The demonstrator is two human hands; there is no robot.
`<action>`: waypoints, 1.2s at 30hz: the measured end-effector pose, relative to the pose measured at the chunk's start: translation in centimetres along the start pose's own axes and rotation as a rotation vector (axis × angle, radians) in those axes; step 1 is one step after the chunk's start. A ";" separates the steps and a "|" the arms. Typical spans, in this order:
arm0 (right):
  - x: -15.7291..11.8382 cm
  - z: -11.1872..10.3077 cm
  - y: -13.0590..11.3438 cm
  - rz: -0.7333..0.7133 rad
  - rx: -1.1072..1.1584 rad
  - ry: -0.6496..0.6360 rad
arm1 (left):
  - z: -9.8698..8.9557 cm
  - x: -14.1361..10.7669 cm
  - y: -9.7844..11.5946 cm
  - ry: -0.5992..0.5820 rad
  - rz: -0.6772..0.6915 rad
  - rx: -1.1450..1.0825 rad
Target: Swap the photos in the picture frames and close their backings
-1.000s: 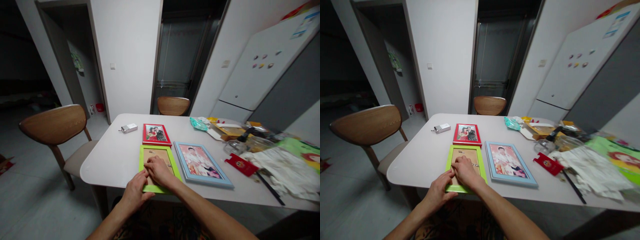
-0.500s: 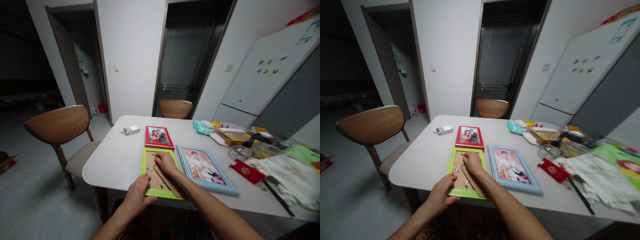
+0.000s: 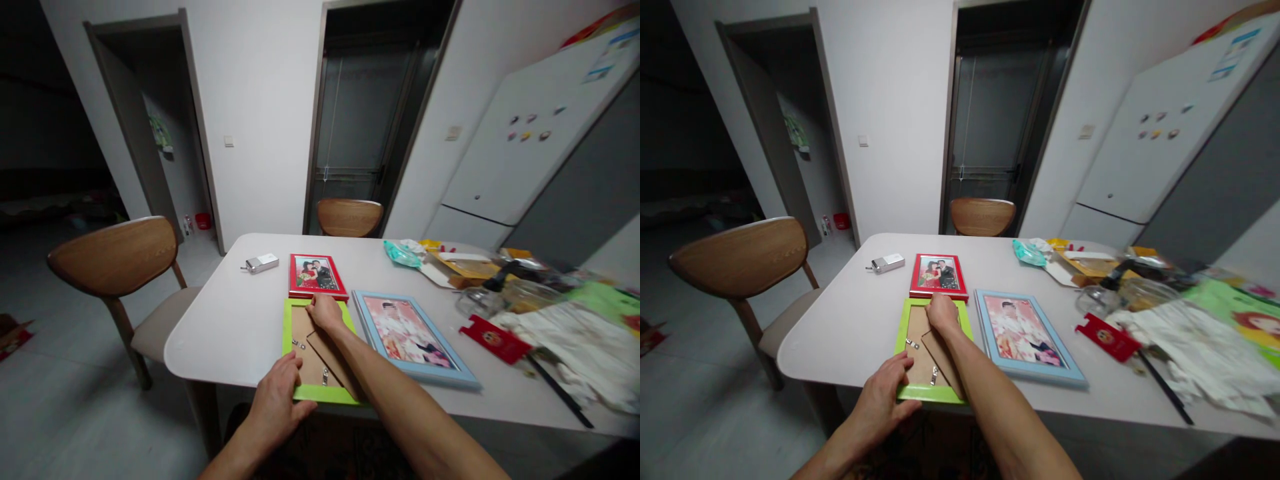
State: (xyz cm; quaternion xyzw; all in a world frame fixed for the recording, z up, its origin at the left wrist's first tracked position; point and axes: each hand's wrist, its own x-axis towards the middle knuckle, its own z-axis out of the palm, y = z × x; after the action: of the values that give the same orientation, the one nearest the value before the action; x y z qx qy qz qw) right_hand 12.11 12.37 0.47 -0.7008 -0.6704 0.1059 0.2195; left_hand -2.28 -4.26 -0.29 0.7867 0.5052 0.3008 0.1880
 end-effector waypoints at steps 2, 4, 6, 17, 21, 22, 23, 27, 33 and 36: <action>0.0 -0.2 0.1 0.004 0.045 0.012 | -0.2 -0.2 0.0 -0.007 -0.006 0.020; -0.3 -0.7 0.4 -0.020 0.109 0.017 | -0.4 -0.4 0.3 -0.029 -0.014 0.062; -1.0 -1.4 0.9 -0.072 0.183 0.017 | -0.5 -0.4 1.0 -0.055 -0.013 0.126; -7.0 -6.0 6.4 -0.097 0.671 0.045 | 1.8 1.7 4.3 -0.225 0.099 0.161; -8.7 -6.9 6.6 0.144 1.042 0.127 | -0.3 1.3 4.8 -0.089 0.108 -0.017; -9.4 -6.7 6.1 0.193 1.142 0.093 | -0.9 1.2 5.2 -0.033 0.100 -0.096; -10.2 -6.4 5.4 0.227 1.231 0.010 | -1.5 1.2 5.7 0.030 0.086 -0.194; -13.6 -4.5 1.5 0.290 1.509 -0.443 | -2.3 1.6 8.4 0.297 0.010 -0.684; -13.9 -6.1 1.5 0.204 1.733 -0.111 | -2.1 3.7 10.6 0.323 -0.036 -1.111; -11.7 -9.2 6.6 0.318 1.427 0.054 | -1.4 5.6 10.6 0.230 -0.063 -1.207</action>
State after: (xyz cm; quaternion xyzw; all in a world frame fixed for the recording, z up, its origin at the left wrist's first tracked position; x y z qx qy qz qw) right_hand 21.15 -0.70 3.93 -0.4784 -0.3229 0.5303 0.6210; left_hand 5.70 -3.63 8.70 0.4886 0.2858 0.6110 0.5534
